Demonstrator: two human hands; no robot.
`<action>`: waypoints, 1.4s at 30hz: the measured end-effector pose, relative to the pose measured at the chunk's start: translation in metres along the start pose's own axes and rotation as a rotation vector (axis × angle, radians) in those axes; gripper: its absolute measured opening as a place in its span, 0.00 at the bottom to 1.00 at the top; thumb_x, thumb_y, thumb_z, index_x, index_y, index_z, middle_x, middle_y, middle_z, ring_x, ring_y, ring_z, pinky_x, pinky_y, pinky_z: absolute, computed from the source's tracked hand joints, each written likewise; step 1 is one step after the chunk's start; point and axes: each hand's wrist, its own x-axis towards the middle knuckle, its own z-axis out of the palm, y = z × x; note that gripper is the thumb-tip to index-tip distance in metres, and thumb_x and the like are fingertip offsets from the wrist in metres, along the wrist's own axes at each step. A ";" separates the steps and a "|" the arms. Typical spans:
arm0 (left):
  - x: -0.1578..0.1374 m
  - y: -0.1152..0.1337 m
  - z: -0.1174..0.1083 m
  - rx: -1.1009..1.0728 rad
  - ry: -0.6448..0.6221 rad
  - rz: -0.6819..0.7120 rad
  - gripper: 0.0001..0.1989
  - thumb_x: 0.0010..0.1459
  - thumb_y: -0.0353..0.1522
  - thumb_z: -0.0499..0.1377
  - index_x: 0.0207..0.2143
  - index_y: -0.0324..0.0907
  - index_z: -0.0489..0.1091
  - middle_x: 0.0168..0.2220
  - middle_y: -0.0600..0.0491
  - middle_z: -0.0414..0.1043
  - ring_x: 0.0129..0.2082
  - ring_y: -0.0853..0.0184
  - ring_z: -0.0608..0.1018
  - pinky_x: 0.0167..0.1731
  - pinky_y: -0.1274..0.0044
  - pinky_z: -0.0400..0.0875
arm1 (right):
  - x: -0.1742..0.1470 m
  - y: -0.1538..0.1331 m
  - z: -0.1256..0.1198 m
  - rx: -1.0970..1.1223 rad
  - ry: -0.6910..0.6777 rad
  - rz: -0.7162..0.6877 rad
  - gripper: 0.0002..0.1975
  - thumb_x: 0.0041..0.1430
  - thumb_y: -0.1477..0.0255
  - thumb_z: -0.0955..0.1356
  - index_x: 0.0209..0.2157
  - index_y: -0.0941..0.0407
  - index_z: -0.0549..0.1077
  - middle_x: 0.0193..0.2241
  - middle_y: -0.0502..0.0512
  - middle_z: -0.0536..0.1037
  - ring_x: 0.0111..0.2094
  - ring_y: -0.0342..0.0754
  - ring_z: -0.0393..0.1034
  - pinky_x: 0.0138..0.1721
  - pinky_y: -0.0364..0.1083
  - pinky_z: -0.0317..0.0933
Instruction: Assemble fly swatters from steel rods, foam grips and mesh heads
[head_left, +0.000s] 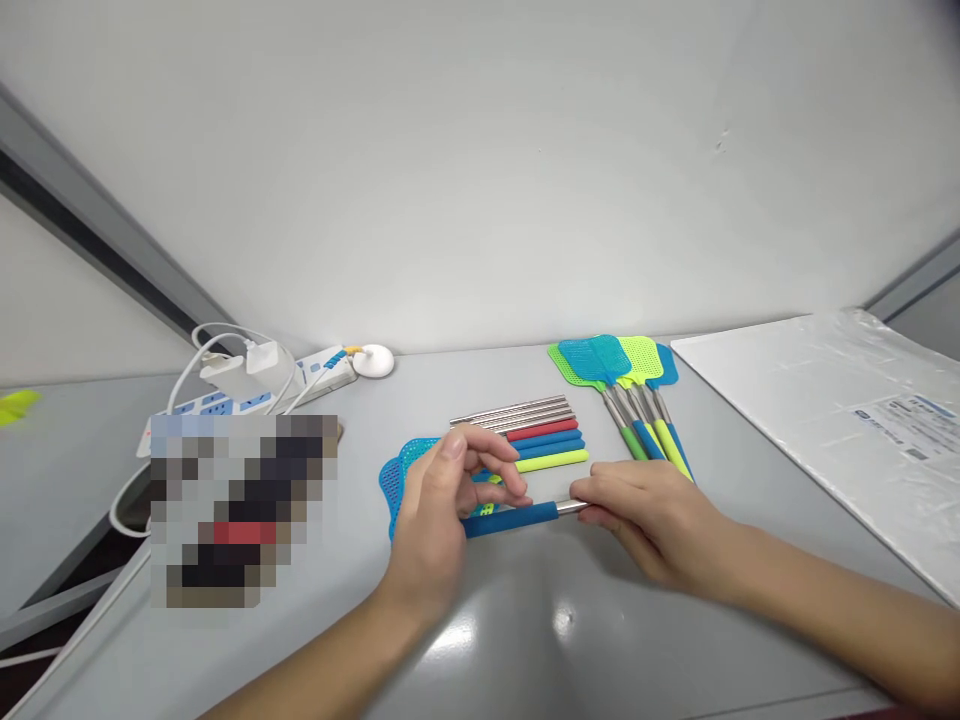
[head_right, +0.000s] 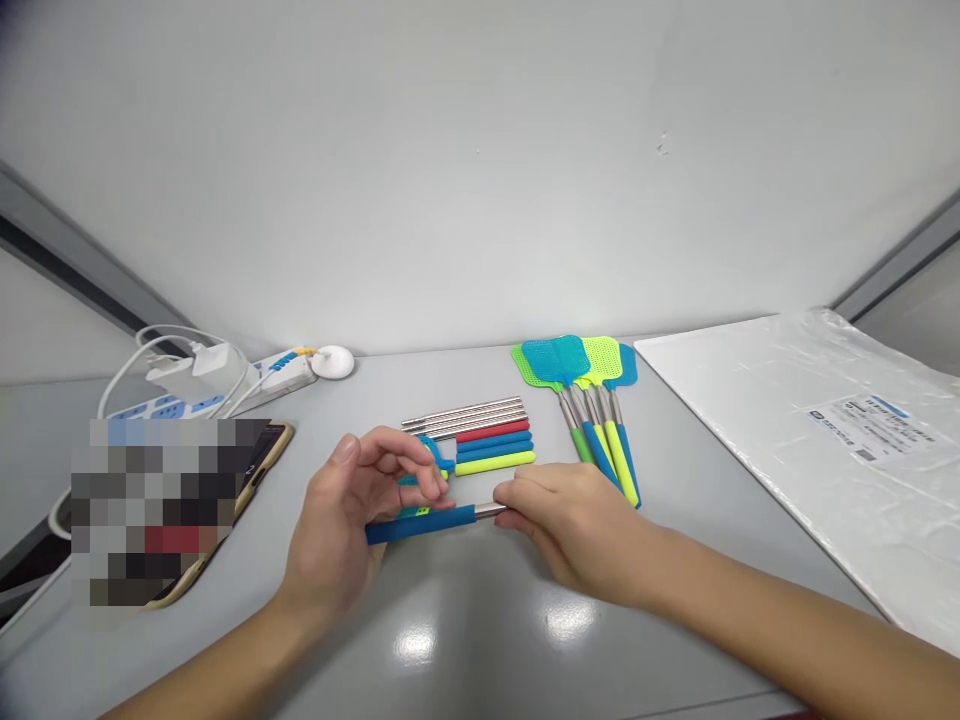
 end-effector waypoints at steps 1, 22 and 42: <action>-0.001 -0.001 0.001 0.005 0.007 -0.007 0.23 0.64 0.48 0.47 0.32 0.40 0.71 0.25 0.52 0.71 0.29 0.64 0.75 0.33 0.69 0.77 | 0.000 -0.001 0.001 0.007 -0.002 0.002 0.07 0.67 0.74 0.59 0.41 0.55 0.68 0.25 0.50 0.68 0.24 0.43 0.58 0.26 0.43 0.51; -0.013 -0.021 0.008 1.249 -0.142 0.737 0.13 0.65 0.33 0.51 0.50 0.41 0.66 0.35 0.52 0.76 0.28 0.65 0.76 0.28 0.73 0.65 | 0.013 0.011 -0.019 -0.368 0.238 -0.183 0.17 0.60 0.73 0.69 0.51 0.49 0.69 0.46 0.59 0.72 0.47 0.58 0.66 0.48 0.56 0.59; 0.057 0.014 -0.087 1.382 0.444 0.718 0.10 0.69 0.34 0.47 0.46 0.42 0.64 0.40 0.49 0.76 0.37 0.62 0.78 0.35 0.73 0.64 | 0.113 -0.041 0.072 -0.173 -0.282 0.027 0.40 0.52 0.49 0.69 0.62 0.53 0.59 0.57 0.62 0.70 0.61 0.61 0.59 0.64 0.67 0.42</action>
